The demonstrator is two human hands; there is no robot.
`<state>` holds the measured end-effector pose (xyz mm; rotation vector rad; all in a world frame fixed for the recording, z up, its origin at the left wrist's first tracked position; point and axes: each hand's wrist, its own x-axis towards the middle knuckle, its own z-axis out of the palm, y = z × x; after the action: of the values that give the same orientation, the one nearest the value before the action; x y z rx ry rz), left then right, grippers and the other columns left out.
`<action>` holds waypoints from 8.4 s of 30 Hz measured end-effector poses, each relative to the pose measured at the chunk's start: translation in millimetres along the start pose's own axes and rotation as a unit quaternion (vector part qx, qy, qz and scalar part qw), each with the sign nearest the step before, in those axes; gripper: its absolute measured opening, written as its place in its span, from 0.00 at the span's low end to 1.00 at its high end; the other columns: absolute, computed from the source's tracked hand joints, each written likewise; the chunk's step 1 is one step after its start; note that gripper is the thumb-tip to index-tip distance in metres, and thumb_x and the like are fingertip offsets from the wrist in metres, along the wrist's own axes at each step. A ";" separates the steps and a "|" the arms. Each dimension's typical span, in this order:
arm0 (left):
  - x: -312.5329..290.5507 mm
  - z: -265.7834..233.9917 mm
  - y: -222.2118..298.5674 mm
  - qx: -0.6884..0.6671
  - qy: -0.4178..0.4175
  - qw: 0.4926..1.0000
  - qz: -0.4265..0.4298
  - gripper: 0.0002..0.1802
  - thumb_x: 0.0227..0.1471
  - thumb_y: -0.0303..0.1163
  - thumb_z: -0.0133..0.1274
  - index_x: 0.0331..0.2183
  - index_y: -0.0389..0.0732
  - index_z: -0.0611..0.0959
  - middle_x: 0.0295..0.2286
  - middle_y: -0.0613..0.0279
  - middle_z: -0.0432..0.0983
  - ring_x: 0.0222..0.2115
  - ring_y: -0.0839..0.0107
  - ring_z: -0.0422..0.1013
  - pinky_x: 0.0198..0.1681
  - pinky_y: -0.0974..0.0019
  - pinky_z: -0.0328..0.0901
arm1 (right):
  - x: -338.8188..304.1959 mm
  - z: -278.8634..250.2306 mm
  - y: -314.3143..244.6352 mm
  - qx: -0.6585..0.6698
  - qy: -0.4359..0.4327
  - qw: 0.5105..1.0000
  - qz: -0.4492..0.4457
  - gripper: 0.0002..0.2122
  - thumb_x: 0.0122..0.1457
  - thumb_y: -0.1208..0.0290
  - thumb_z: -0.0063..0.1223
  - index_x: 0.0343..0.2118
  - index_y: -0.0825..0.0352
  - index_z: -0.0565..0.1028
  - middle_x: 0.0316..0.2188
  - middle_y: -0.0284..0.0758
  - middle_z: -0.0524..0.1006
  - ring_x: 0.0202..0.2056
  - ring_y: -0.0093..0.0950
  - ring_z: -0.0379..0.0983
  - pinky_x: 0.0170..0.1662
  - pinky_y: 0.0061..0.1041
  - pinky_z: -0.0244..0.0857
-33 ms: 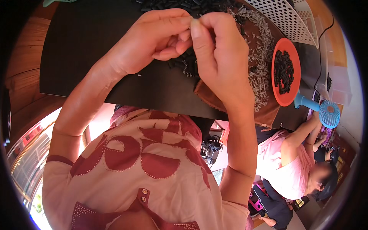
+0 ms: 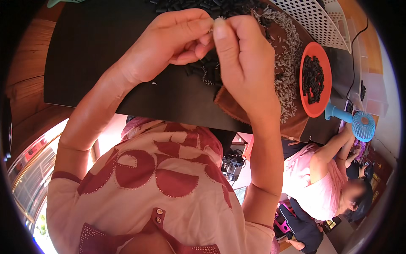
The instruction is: The person assembles small components by picking up plastic parts and metal pieces from the table and fitting them together by hand.
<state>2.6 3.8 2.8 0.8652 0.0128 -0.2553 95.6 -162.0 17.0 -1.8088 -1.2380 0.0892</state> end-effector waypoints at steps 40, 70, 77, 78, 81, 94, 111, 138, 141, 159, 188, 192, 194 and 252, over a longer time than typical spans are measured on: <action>5.9 11.9 -13.4 0.231 0.124 0.960 0.100 0.13 0.62 0.40 0.45 0.31 0.41 0.76 0.21 0.73 0.67 0.19 0.89 0.56 0.20 0.84 0.49 | -2.3 -5.4 -4.2 0.097 -0.051 0.986 0.127 0.08 0.64 0.70 0.47 0.31 0.69 0.71 0.19 0.29 0.70 0.22 0.16 0.60 0.26 0.19 0.58; 5.4 9.0 -14.1 0.241 0.150 0.952 0.110 0.10 0.61 0.33 0.46 0.30 0.39 0.75 0.21 0.72 0.67 0.22 0.86 0.59 0.24 0.80 0.56 | 0.0 -6.9 0.4 0.111 0.015 0.978 0.178 0.12 0.60 0.64 0.54 0.26 0.69 0.73 0.16 0.25 0.68 0.19 0.13 0.63 0.22 0.15 0.58; 4.9 15.5 -15.1 0.340 0.114 0.917 0.176 0.06 0.59 0.27 0.49 0.32 0.35 0.76 0.23 0.73 0.68 0.26 0.85 0.61 0.28 0.78 0.60 | -1.2 -8.0 1.1 0.143 0.000 0.974 0.175 0.11 0.61 0.65 0.52 0.29 0.69 0.74 0.17 0.25 0.70 0.19 0.13 0.64 0.22 0.14 0.58; 5.8 13.6 -15.3 0.340 0.114 0.917 0.177 0.06 0.59 0.27 0.49 0.32 0.35 0.76 0.23 0.73 0.68 0.26 0.85 0.61 0.28 0.78 0.60 | -1.5 -7.5 0.7 0.155 0.000 0.971 0.181 0.11 0.62 0.65 0.52 0.30 0.69 0.74 0.18 0.25 0.70 0.20 0.13 0.64 0.22 0.14 0.58; 8.5 8.4 -16.4 0.305 0.106 0.937 0.135 0.06 0.59 0.27 0.49 0.32 0.35 0.77 0.23 0.72 0.69 0.26 0.85 0.61 0.28 0.78 0.60 | -2.5 -8.1 -1.2 0.180 -0.001 0.965 0.191 0.11 0.62 0.64 0.51 0.32 0.69 0.74 0.18 0.25 0.70 0.20 0.12 0.64 0.23 0.13 0.59; 3.4 18.0 -12.2 0.311 0.109 0.933 0.148 0.06 0.59 0.27 0.48 0.31 0.35 0.76 0.22 0.72 0.68 0.25 0.85 0.61 0.28 0.78 0.60 | -1.6 -12.6 2.8 0.224 -0.036 0.947 0.227 0.13 0.63 0.63 0.49 0.25 0.67 0.72 0.15 0.23 0.64 0.17 0.12 0.57 0.20 0.14 0.50; -0.1 11.8 -5.0 0.386 0.118 0.905 0.133 0.06 0.58 0.27 0.48 0.31 0.36 0.76 0.22 0.71 0.68 0.24 0.84 0.62 0.27 0.76 0.61 | -2.7 -8.7 5.8 0.199 -0.042 0.969 0.143 0.05 0.61 0.73 0.52 0.31 0.68 0.72 0.21 0.23 0.67 0.23 0.12 0.60 0.26 0.13 0.56; 3.1 18.5 -8.9 0.333 0.145 0.917 0.167 0.04 0.58 0.26 0.48 0.32 0.36 0.75 0.24 0.72 0.68 0.25 0.86 0.61 0.26 0.78 0.59 | -3.8 -7.6 11.4 0.211 -0.027 0.964 0.159 0.05 0.60 0.73 0.52 0.29 0.68 0.72 0.19 0.22 0.67 0.22 0.09 0.59 0.23 0.12 0.53; 6.5 15.7 -7.6 0.332 0.136 0.924 0.135 0.04 0.58 0.26 0.48 0.33 0.36 0.75 0.24 0.72 0.68 0.25 0.86 0.61 0.26 0.78 0.59 | -5.1 -6.0 12.7 0.187 -0.011 0.976 0.111 0.03 0.59 0.76 0.52 0.30 0.68 0.72 0.22 0.22 0.68 0.24 0.09 0.58 0.25 0.12 0.53; 10.7 9.7 -17.5 0.162 0.122 0.974 0.103 0.09 0.62 0.35 0.46 0.33 0.40 0.75 0.22 0.74 0.67 0.20 0.88 0.58 0.22 0.82 0.53 | -7.7 -3.9 15.1 0.125 0.026 0.991 0.045 0.03 0.59 0.76 0.53 0.33 0.69 0.74 0.21 0.27 0.72 0.23 0.13 0.65 0.26 0.14 0.60; 13.6 9.4 -13.6 0.422 0.158 0.850 0.271 0.06 0.57 0.27 0.49 0.36 0.34 0.75 0.26 0.56 0.72 0.26 0.66 0.70 0.31 0.68 0.65 | -7.0 -4.8 17.8 -0.022 -0.021 0.995 0.093 0.19 0.58 0.78 0.54 0.53 0.69 0.66 0.36 0.31 0.73 0.34 0.17 0.69 0.37 0.15 0.64; 6.3 17.7 -10.0 0.517 0.132 0.766 0.359 0.07 0.57 0.28 0.51 0.36 0.34 0.76 0.26 0.56 0.71 0.26 0.64 0.69 0.29 0.67 0.66 | -2.6 -6.4 -3.1 -0.059 0.006 0.997 0.047 0.17 0.58 0.79 0.53 0.51 0.69 0.68 0.34 0.31 0.73 0.33 0.17 0.69 0.37 0.15 0.63; 5.7 29.1 -8.6 0.555 0.101 0.748 0.349 0.09 0.55 0.31 0.52 0.34 0.35 0.76 0.27 0.56 0.69 0.27 0.60 0.67 0.31 0.63 0.65 | -4.1 -13.3 -16.6 -0.080 -0.046 0.991 0.100 0.30 0.48 0.64 0.60 0.54 0.70 0.62 0.41 0.47 0.70 0.43 0.39 0.70 0.48 0.33 0.62; -59.9 38.1 -22.1 0.161 0.188 0.967 0.068 0.19 0.63 0.43 0.44 0.29 0.39 0.77 0.23 0.68 0.71 0.20 0.84 0.61 0.22 0.79 0.55 | -32.0 8.9 -25.4 0.193 -0.012 0.981 0.002 0.12 0.50 0.85 0.58 0.39 0.71 0.76 0.29 0.31 0.70 0.22 0.13 0.59 0.23 0.12 0.52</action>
<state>-64.0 -25.6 17.8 1.2240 0.2702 0.0421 57.4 -179.0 16.8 -1.4765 -1.1438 0.3311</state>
